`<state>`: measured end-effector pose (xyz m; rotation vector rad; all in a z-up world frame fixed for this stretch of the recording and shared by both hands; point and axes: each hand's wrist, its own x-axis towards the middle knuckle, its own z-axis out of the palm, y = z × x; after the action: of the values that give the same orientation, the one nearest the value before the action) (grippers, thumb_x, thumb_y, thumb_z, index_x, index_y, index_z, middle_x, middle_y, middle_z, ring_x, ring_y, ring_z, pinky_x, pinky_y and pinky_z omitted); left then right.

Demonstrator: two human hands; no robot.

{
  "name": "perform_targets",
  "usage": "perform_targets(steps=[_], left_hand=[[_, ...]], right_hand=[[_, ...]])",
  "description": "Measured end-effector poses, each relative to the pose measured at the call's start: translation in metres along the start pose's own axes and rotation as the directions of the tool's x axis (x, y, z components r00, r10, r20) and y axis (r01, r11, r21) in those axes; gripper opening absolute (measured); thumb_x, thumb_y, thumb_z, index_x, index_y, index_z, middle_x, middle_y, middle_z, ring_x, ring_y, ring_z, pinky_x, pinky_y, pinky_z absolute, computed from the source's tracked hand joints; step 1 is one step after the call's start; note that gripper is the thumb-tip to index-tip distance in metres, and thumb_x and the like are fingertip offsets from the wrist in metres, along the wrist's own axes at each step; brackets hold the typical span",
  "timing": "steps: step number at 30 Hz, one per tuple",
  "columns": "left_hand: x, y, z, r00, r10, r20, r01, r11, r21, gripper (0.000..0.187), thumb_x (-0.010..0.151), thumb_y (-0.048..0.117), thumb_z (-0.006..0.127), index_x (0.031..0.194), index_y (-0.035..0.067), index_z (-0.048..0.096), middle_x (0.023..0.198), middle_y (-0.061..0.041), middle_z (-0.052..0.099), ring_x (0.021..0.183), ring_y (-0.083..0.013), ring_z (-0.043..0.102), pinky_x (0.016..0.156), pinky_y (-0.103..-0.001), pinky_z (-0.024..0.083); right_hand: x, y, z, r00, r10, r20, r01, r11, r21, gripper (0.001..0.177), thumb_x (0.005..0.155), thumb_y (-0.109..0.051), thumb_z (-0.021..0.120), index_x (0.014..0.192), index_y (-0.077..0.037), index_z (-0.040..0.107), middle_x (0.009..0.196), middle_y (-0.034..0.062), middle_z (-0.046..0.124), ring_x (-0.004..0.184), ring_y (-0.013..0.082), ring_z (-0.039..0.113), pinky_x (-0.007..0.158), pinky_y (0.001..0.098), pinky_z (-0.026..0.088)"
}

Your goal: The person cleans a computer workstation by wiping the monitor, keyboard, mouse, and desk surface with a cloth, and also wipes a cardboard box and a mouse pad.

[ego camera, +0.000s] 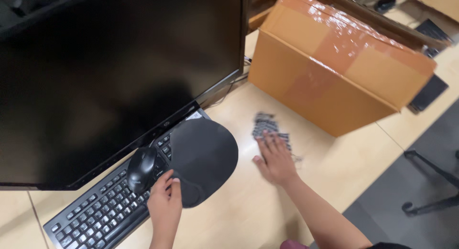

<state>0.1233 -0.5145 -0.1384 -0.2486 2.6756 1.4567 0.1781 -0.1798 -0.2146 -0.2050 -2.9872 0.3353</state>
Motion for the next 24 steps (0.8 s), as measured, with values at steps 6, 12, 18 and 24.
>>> perform_targets(steps=[6,12,18,24], left_hand=[[0.015,0.009,0.01,0.985,-0.17,-0.036,0.163,0.976,-0.146,0.04,0.096,0.022,0.062,0.131,0.003,0.066,0.115,-0.02,0.075,0.1,-0.0245,0.076,0.09,-0.032,0.056],[0.023,0.015,0.015,0.956,-0.279,-0.086,0.262,0.951,-0.165,0.041,0.096,0.02,0.063,0.132,0.002,0.066,0.115,-0.02,0.075,0.098,-0.0244,0.075,0.087,-0.033,0.056],[0.022,-0.009,0.026,0.963,-0.215,-0.162,0.186,0.966,-0.177,0.04,0.095,0.019,0.064,0.131,0.001,0.067,0.115,-0.02,0.075,0.1,-0.021,0.074,0.087,-0.031,0.056],[0.03,0.007,0.043,0.977,-0.177,-0.123,0.159,0.977,-0.141,0.038,0.096,0.02,0.065,0.129,0.002,0.067,0.113,-0.02,0.075,0.103,-0.0212,0.073,0.087,-0.032,0.056]], right_hand=[[0.079,0.002,0.019,0.997,-0.019,0.07,0.013,0.997,0.079,0.06,0.103,-0.047,0.033,0.156,-0.022,0.04,0.169,0.0084,0.026,0.156,0.0319,0.017,0.125,0.0463,0.01],[0.162,-0.009,0.041,0.992,-0.097,0.079,0.082,0.982,0.17,0.061,0.104,-0.049,0.024,0.157,-0.022,0.04,0.167,0.0074,0.027,0.155,0.0322,0.016,0.124,0.0458,0.008],[0.215,-0.036,0.054,0.93,-0.208,0.305,0.152,0.969,0.198,0.062,0.107,-0.052,0.02,0.157,-0.022,0.041,0.166,0.0062,0.029,0.158,0.0309,0.015,0.129,0.0449,0.004],[0.172,-0.018,0.02,0.89,-0.395,0.228,0.303,0.886,0.351,0.061,0.106,-0.049,0.023,0.157,-0.021,0.042,0.169,0.0052,0.029,0.157,0.0306,0.016,0.126,0.0461,0.008]])
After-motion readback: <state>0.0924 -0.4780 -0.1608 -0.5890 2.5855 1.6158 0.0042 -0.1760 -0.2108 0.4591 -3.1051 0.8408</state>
